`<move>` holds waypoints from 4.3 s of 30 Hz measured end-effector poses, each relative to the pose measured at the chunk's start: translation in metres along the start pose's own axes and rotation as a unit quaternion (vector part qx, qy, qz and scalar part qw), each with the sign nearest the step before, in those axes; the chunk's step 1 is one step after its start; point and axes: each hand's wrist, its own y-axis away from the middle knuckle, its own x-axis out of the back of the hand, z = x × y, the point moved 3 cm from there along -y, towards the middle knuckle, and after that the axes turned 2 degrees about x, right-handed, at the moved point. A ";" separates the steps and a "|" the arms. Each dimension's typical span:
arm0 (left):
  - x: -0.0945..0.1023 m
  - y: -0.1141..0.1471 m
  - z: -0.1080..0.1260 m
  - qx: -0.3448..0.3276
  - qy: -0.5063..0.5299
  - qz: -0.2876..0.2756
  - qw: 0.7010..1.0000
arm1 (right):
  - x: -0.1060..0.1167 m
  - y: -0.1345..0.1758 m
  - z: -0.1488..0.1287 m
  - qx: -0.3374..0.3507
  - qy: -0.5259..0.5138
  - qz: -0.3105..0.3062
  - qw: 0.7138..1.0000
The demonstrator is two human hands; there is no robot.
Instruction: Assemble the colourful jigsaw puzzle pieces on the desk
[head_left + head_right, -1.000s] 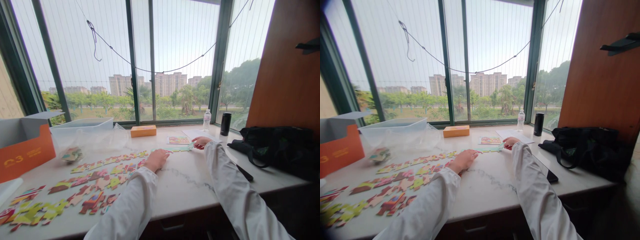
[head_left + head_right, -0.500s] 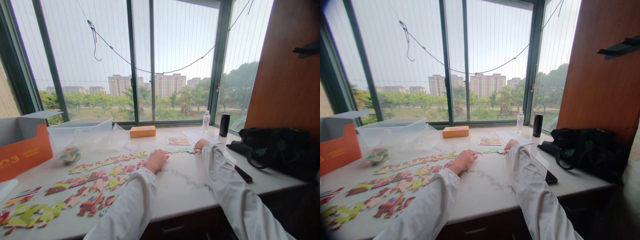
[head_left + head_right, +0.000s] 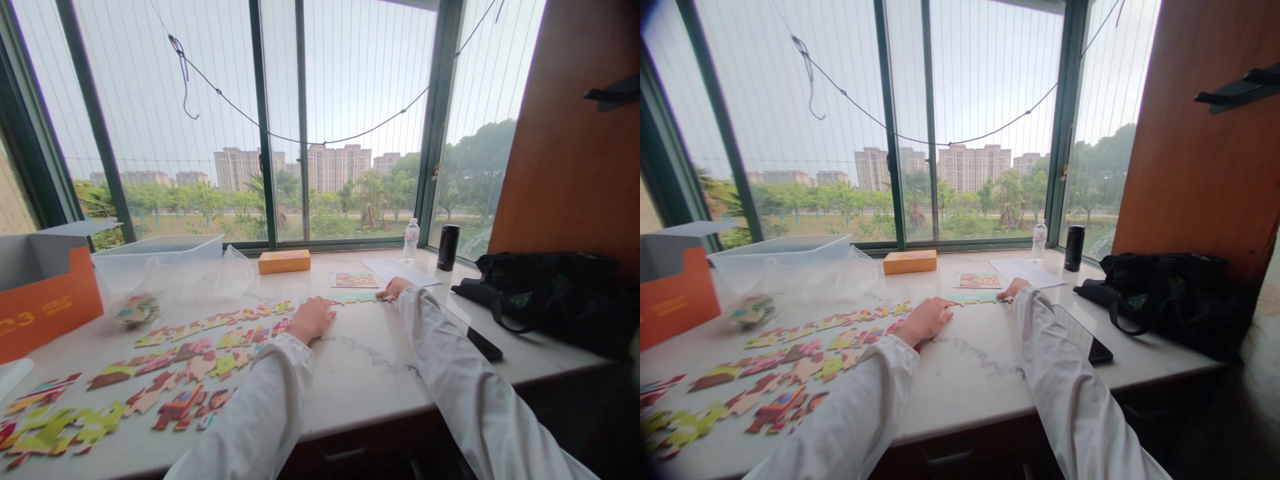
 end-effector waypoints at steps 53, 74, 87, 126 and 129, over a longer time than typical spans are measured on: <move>0.014 0.008 -0.021 0.164 -0.019 -0.013 0.986 | 0.008 0.007 -0.002 -0.040 -0.104 0.052 0.992; 0.005 0.006 -0.022 0.128 0.003 0.019 0.992 | -0.008 0.010 -0.024 0.032 -0.035 0.055 0.997; 0.052 0.030 -0.067 0.249 -0.055 0.020 0.967 | -0.007 0.057 -0.096 0.158 -0.028 0.087 0.983; 0.037 0.011 -0.029 -0.036 0.020 0.121 0.992 | -0.026 0.077 -0.158 0.274 -0.249 0.065 0.927; 0.036 0.012 -0.028 -0.043 0.009 0.125 0.991 | -0.027 0.072 -0.157 0.267 -0.269 0.060 0.923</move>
